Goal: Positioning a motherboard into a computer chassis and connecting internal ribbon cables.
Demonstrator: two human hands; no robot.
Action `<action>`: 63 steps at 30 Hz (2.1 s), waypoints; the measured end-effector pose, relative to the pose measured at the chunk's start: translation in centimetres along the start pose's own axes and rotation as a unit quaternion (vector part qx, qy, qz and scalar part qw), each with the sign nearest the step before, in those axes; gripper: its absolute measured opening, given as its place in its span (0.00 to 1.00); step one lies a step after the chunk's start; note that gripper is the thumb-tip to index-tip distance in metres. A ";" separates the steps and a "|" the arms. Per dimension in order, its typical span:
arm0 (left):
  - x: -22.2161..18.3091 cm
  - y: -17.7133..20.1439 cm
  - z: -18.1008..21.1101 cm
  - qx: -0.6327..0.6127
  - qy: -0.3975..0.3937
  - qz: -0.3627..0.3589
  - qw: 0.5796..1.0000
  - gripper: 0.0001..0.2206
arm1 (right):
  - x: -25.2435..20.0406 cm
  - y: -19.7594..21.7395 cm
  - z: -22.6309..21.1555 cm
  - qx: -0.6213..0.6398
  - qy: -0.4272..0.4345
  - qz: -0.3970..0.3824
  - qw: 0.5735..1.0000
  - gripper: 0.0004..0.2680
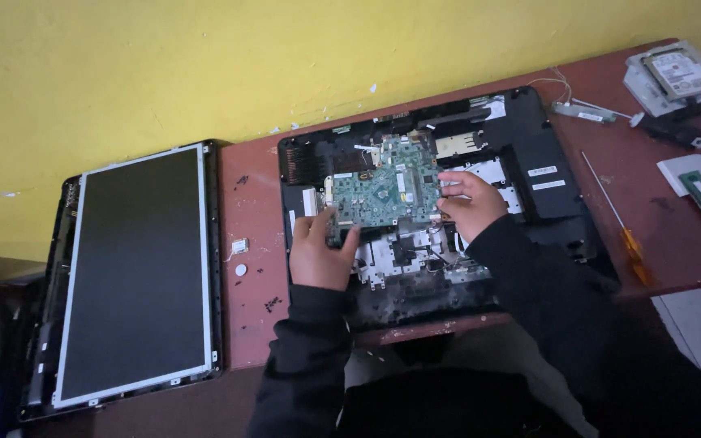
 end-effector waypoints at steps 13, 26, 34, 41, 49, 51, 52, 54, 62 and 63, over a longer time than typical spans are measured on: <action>-0.5 0.6 4.7 0.165 -0.008 -0.205 0.965 0.10 | 0.4 -0.1 0.4 0.022 0.004 0.019 1.000 0.14; -3.0 -0.5 4.2 0.150 -0.009 -0.305 0.940 0.24 | 0.7 -0.4 0.9 0.061 -0.001 0.011 0.998 0.13; -3.4 -0.7 5.0 0.183 -0.029 -0.351 0.918 0.25 | 0.9 -0.5 1.0 0.070 -0.017 -0.003 0.997 0.12; -3.9 -1.0 4.5 0.148 -0.064 -0.308 0.938 0.21 | 0.3 -0.6 0.2 0.085 -0.034 0.000 0.996 0.12; -5.1 -1.5 4.5 0.171 -0.033 -0.292 0.940 0.26 | 1.5 -1.0 2.9 0.101 0.001 -0.005 0.995 0.14; -5.2 -0.9 5.2 0.174 -0.043 -0.281 0.943 0.26 | 1.5 -1.0 3.2 0.117 0.003 -0.004 0.993 0.17; -5.2 -0.6 5.3 0.175 -0.036 -0.280 0.943 0.26 | 1.3 -1.0 2.7 0.116 0.002 -0.011 0.993 0.17; -5.4 -0.3 5.9 0.167 -0.047 -0.292 0.940 0.26 | 0.8 -0.7 1.5 0.101 0.007 -0.013 0.995 0.17; -6.5 -0.1 5.6 0.148 -0.056 -0.291 0.944 0.28 | 1.2 -0.4 2.3 0.111 -0.037 0.007 0.993 0.22; -6.5 -0.3 5.4 0.152 -0.057 -0.278 0.947 0.28 | 1.4 -0.6 2.5 0.127 -0.035 0.006 0.991 0.22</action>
Point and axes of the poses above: each hand's wrist, its own x-axis towards the middle knuckle, its own y-axis out of the back of the hand, z = x × y, the point moved 8 cm from there along x, towards the middle knuckle, and after that the axes turned 13 degrees about y, right-handed, at the moved point
